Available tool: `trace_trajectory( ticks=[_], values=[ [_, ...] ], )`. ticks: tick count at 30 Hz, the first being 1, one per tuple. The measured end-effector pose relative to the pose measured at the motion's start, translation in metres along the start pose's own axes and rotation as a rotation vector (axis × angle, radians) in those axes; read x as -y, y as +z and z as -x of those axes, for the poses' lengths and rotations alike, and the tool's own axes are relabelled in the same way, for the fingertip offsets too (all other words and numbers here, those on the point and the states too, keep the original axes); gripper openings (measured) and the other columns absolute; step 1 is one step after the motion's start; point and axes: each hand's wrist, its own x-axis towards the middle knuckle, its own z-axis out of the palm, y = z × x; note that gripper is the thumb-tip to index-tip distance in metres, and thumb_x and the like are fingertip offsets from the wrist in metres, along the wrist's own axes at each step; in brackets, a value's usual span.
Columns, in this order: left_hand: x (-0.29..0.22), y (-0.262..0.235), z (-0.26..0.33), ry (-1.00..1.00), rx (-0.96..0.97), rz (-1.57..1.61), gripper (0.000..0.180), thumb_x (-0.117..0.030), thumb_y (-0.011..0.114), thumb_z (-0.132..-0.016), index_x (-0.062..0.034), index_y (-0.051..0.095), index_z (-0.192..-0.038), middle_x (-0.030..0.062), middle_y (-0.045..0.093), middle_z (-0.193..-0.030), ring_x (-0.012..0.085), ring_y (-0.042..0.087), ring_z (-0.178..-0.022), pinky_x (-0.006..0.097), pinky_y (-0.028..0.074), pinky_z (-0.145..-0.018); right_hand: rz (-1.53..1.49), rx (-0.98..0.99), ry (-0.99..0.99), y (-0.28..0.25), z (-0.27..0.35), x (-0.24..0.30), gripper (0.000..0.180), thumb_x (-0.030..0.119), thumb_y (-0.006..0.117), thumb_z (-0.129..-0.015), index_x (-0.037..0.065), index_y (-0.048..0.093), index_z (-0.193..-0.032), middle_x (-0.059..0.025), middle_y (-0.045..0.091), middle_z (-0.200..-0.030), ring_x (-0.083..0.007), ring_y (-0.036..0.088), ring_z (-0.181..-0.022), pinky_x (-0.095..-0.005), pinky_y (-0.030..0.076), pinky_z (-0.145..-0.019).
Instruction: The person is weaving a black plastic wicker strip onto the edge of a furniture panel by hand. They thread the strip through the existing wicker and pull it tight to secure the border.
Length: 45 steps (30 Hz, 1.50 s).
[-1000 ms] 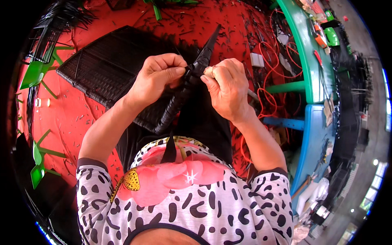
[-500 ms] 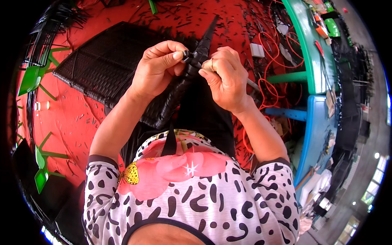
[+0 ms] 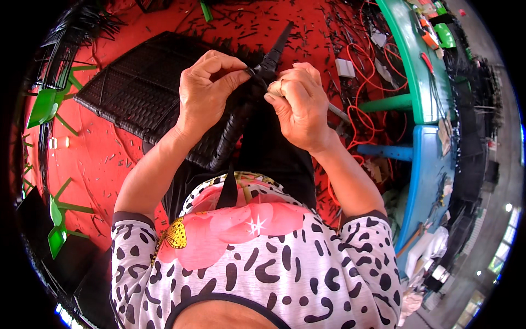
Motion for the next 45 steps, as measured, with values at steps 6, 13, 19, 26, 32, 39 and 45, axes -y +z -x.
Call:
trace_trajectory(
  ticks=[6,13,19,26,32,39,45],
  values=[
    [0.005,-0.005,-0.005,-0.054,0.031,-0.038,0.009,0.002,0.065,-0.076,-0.0013,0.066,-0.085,0.0008,0.056,-0.073,0.0072,0.051,-0.067,0.021,0.04,-0.058,0.052,-0.004,-0.03,0.003,0.002,-0.001,0.011,0.008,0.066,-0.077,0.006,0.055,-0.078,-0.0042,0.055,-0.074,-0.0235,0.055,-0.071,-0.0399,0.042,-0.08],
    [0.015,-0.016,-0.017,-0.229,0.338,0.367,0.006,0.001,0.062,-0.077,0.0,0.061,-0.082,-0.0003,0.052,-0.077,0.007,0.045,-0.063,0.021,0.038,-0.059,-0.038,-0.006,-0.004,0.004,0.002,0.0,0.012,0.005,0.066,-0.075,0.005,0.055,-0.078,-0.0056,0.054,-0.072,-0.0246,0.054,-0.07,-0.04,0.043,-0.078],
    [0.006,-0.012,-0.017,0.261,0.146,-0.134,0.014,-0.01,0.072,-0.07,-0.0015,0.062,-0.074,0.0092,0.053,-0.07,0.0246,0.055,-0.062,0.033,0.043,-0.055,0.016,-0.022,-0.058,0.005,0.003,-0.001,0.012,0.006,0.067,-0.075,0.004,0.055,-0.077,-0.0069,0.052,-0.072,-0.0252,0.053,-0.069,-0.0397,0.043,-0.076],
    [0.013,-0.001,-0.015,0.096,0.087,-0.015,0.017,-0.008,0.06,-0.086,0.0023,0.056,-0.074,0.005,0.051,-0.07,0.0144,0.047,-0.06,0.026,0.039,-0.056,0.036,-0.018,-0.064,0.008,0.005,-0.001,0.012,0.006,0.067,-0.075,0.004,0.055,-0.076,-0.0071,0.052,-0.072,-0.0252,0.052,-0.068,-0.0392,0.043,-0.074],
    [0.001,-0.01,-0.008,0.172,0.076,-0.12,0.014,-0.007,0.069,-0.077,-0.0001,0.059,-0.085,0.0063,0.055,-0.08,0.0161,0.054,-0.063,0.025,0.045,-0.057,-0.043,-0.039,0.013,0.008,0.003,-0.001,0.012,0.006,0.067,-0.076,0.004,0.055,-0.076,-0.0071,0.053,-0.072,-0.0255,0.052,-0.068,-0.0384,0.043,-0.073],
    [0.004,-0.01,-0.019,0.423,0.103,-0.172,0.016,0.0,0.069,-0.07,-0.002,0.058,-0.081,0.0127,0.054,-0.072,0.0333,0.055,-0.062,0.036,0.046,-0.052,0.004,-0.033,-0.024,0.007,0.0,0.0,0.012,0.006,0.066,-0.076,0.004,0.054,-0.076,-0.0062,0.054,-0.072,-0.0252,0.053,-0.068,-0.0384,0.043,-0.073],
    [-0.005,-0.002,-0.01,-0.21,0.083,0.21,0.008,-0.002,0.056,-0.087,-0.0007,0.06,-0.094,0.001,0.057,-0.075,0.0034,0.047,-0.056,0.018,0.038,-0.049,-0.035,0.008,0.012,0.001,0.004,0.002,0.012,0.004,0.066,-0.076,0.004,0.053,-0.076,-0.0055,0.054,-0.071,-0.0241,0.054,-0.068,-0.039,0.043,-0.078]
  ],
)
